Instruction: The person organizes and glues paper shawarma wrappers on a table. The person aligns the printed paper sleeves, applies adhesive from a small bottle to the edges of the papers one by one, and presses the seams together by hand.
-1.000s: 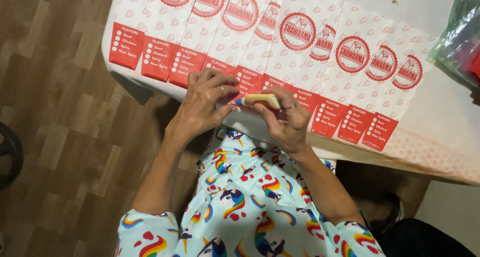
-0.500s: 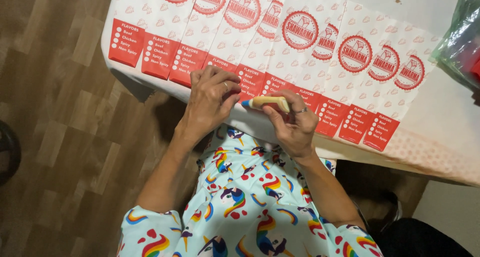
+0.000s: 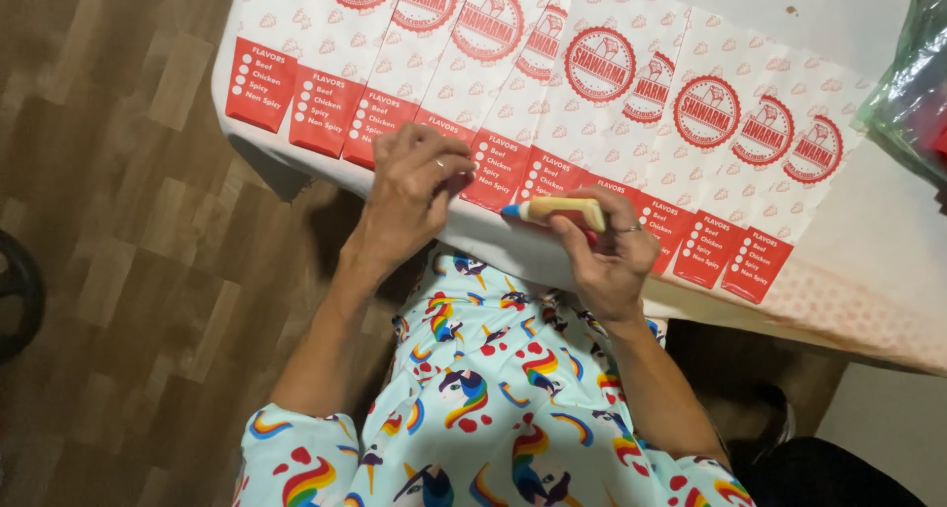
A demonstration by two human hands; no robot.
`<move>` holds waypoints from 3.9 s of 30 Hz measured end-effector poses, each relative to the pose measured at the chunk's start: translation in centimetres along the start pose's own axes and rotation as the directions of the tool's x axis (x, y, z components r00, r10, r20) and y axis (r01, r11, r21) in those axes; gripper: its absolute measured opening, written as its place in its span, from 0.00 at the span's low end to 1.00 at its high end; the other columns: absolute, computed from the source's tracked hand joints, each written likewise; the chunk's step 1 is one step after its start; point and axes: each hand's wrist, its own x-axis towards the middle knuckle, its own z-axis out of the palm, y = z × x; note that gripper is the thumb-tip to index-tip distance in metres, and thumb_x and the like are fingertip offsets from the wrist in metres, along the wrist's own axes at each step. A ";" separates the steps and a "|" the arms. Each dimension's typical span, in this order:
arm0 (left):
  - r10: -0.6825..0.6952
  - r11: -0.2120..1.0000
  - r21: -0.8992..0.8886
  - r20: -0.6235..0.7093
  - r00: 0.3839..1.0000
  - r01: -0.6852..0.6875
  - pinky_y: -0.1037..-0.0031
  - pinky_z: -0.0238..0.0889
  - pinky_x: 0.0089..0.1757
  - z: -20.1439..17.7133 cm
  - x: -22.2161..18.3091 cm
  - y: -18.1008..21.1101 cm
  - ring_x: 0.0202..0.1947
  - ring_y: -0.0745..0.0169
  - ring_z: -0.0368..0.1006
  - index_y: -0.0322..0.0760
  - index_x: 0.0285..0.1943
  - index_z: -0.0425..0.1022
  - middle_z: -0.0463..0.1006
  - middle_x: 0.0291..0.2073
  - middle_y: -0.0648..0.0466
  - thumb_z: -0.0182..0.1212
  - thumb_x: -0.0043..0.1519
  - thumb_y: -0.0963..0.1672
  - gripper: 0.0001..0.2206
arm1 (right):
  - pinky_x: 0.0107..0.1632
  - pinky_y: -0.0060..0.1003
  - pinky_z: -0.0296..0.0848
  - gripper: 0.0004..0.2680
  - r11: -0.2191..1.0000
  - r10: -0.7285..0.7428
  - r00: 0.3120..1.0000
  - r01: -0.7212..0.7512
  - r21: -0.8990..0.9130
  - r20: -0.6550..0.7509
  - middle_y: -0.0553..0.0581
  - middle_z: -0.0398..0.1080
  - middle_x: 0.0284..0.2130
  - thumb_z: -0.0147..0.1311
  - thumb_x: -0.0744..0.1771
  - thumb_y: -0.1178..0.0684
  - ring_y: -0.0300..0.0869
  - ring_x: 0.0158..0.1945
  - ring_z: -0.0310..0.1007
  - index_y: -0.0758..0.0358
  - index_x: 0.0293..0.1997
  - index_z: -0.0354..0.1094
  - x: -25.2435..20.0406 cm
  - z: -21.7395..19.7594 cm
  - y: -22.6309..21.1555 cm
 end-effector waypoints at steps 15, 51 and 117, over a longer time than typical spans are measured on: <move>-0.084 0.991 0.112 0.127 0.988 0.069 0.59 0.48 0.50 -4.7 -1.3 -2.7 0.51 0.53 0.63 0.41 0.46 0.84 0.81 0.47 0.57 0.76 0.52 0.43 0.13 | 0.42 0.37 0.78 0.11 0.996 -0.094 0.993 0.093 0.010 0.066 0.63 0.79 0.38 0.66 0.65 0.63 0.48 0.40 0.82 0.71 0.51 0.72 3.3 7.1 -0.5; -0.144 0.988 0.060 0.067 0.987 0.140 0.66 0.51 0.48 -4.2 -1.4 -2.7 0.49 0.57 0.64 0.46 0.44 0.84 0.81 0.46 0.61 0.59 0.59 0.36 0.13 | 0.40 0.35 0.77 0.11 0.988 -0.149 0.987 0.151 -0.017 0.056 0.61 0.79 0.35 0.67 0.65 0.63 0.48 0.36 0.82 0.67 0.51 0.73 4.4 10.5 -1.5; -0.188 0.975 0.102 -0.088 0.978 0.197 0.65 0.53 0.48 -8.0 -2.7 -5.7 0.48 0.56 0.67 0.46 0.41 0.83 0.81 0.45 0.59 0.61 0.64 0.38 0.08 | 0.35 0.37 0.75 0.11 0.984 -0.148 0.983 0.158 -0.082 0.111 0.62 0.74 0.28 0.66 0.66 0.61 0.47 0.31 0.77 0.64 0.52 0.71 5.8 13.6 -1.3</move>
